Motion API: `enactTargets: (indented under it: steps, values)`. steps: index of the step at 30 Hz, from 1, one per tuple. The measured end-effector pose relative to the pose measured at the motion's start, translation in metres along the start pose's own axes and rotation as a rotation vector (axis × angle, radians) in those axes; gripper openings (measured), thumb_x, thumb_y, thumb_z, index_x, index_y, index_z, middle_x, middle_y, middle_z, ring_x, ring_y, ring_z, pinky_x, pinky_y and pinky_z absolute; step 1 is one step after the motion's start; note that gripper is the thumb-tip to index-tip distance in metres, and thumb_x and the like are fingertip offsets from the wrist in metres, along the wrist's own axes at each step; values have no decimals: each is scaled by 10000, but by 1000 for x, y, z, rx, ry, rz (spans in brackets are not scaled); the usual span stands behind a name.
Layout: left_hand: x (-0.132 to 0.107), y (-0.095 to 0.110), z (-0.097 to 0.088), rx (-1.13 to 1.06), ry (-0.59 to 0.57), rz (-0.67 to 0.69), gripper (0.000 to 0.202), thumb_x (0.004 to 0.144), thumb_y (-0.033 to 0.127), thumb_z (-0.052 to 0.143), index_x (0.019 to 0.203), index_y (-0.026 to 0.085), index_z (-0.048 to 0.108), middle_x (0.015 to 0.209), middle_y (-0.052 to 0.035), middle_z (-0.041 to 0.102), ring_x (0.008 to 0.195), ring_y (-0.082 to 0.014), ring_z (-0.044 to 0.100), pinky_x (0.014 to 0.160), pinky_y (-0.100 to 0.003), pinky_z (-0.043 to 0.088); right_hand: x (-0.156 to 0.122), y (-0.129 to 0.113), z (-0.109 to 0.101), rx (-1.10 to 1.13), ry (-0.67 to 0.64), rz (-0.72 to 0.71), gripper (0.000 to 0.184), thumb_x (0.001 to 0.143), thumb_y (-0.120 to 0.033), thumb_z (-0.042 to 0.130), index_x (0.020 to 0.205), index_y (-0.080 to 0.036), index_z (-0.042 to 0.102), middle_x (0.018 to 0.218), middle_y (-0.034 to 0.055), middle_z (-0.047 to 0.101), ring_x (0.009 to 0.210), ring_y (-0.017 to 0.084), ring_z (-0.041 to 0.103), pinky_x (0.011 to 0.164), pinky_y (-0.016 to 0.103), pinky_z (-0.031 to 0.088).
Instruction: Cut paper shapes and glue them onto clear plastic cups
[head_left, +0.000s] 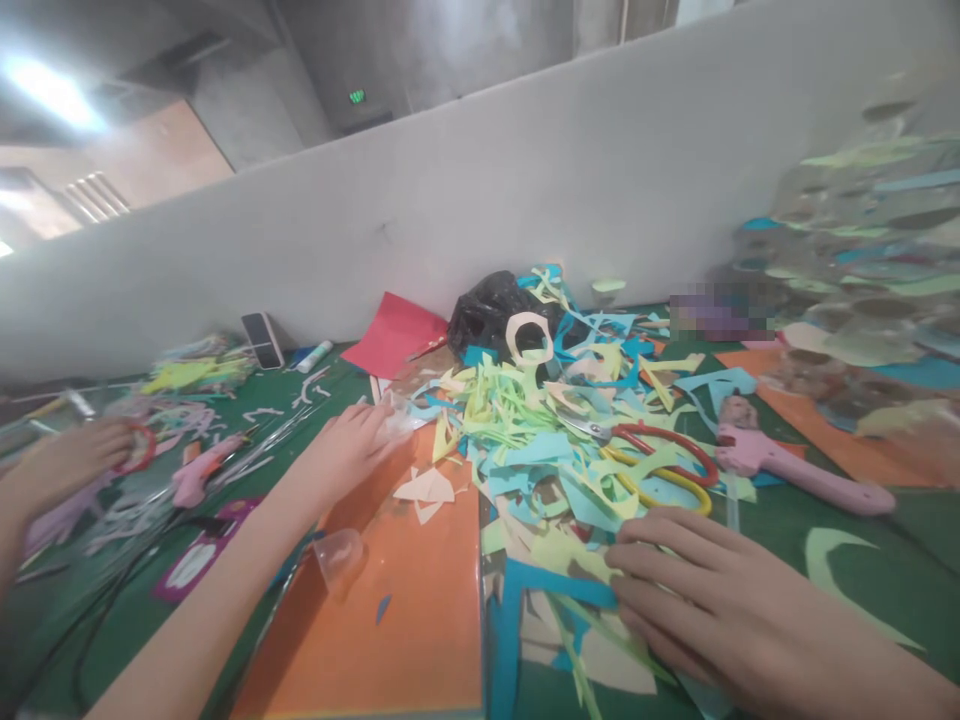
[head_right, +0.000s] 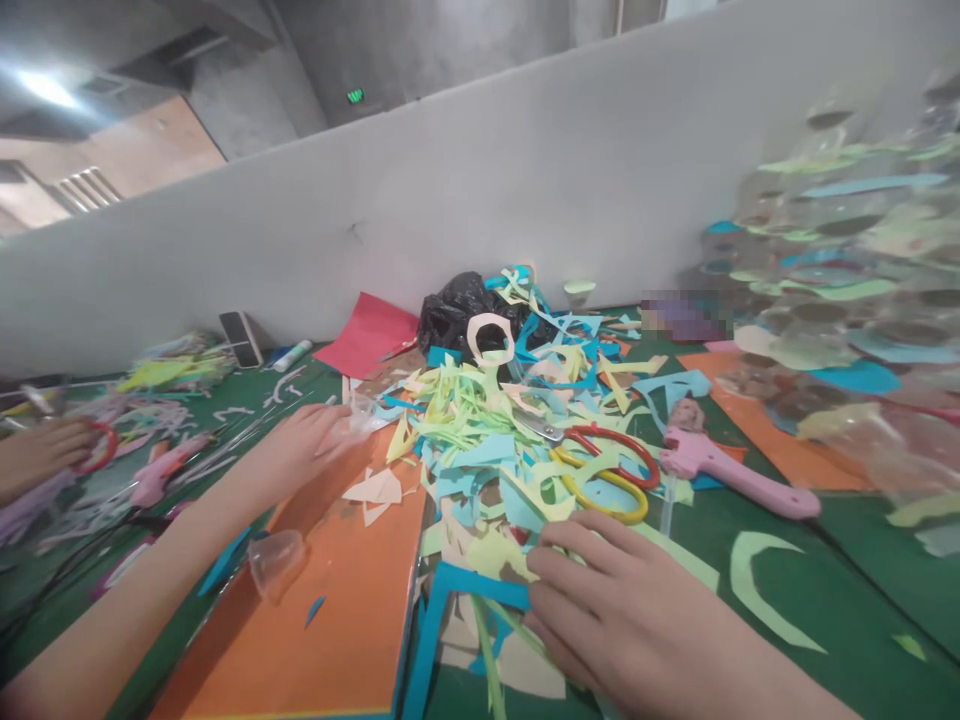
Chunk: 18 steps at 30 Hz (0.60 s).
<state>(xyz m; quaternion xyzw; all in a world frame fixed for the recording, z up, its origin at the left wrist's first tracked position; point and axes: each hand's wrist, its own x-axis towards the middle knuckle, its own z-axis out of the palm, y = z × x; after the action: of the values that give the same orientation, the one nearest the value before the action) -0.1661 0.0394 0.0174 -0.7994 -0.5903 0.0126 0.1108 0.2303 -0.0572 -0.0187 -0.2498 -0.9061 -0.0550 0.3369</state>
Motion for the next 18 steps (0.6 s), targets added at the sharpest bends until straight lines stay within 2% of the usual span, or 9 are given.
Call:
enactTargets:
  steps: [5, 8, 13, 18]
  values:
    - [2, -7, 10, 43, 52, 67, 310, 944, 354, 443, 1150, 186, 603, 1322, -150, 613, 1292, -328, 468, 1044, -479, 409, -1, 1, 2, 34, 7, 15, 377, 1047, -202, 351, 871, -217, 685, 808, -5, 696, 853, 158, 629, 891, 330, 460]
    - [2, -9, 11, 28, 87, 82, 282, 945, 353, 435, 1092, 197, 618, 1270, -148, 635, 1281, -317, 476, 1047, -482, 408, -3, 2, 3, 23, -19, 1, 357, 1037, -196, 370, 858, -215, 679, 808, 6, 688, 839, 159, 625, 876, 331, 469]
    - [4, -9, 2, -35, 137, 100, 376, 978, 430, 342, 1043, 197, 629, 1199, -148, 651, 1212, -308, 515, 1047, -471, 398, -3, 3, 3, 27, -14, 14, 349, 1040, -205, 373, 889, -216, 688, 814, 4, 686, 848, 159, 621, 864, 323, 460]
    - [5, -5, 4, -121, 43, 56, 387, 957, 507, 396, 1026, 205, 627, 1174, -116, 662, 1181, -294, 522, 1025, -455, 410, -2, 5, 4, 44, -13, 18, 367, 1044, -211, 367, 811, -209, 650, 826, -3, 688, 856, 163, 614, 882, 326, 442]
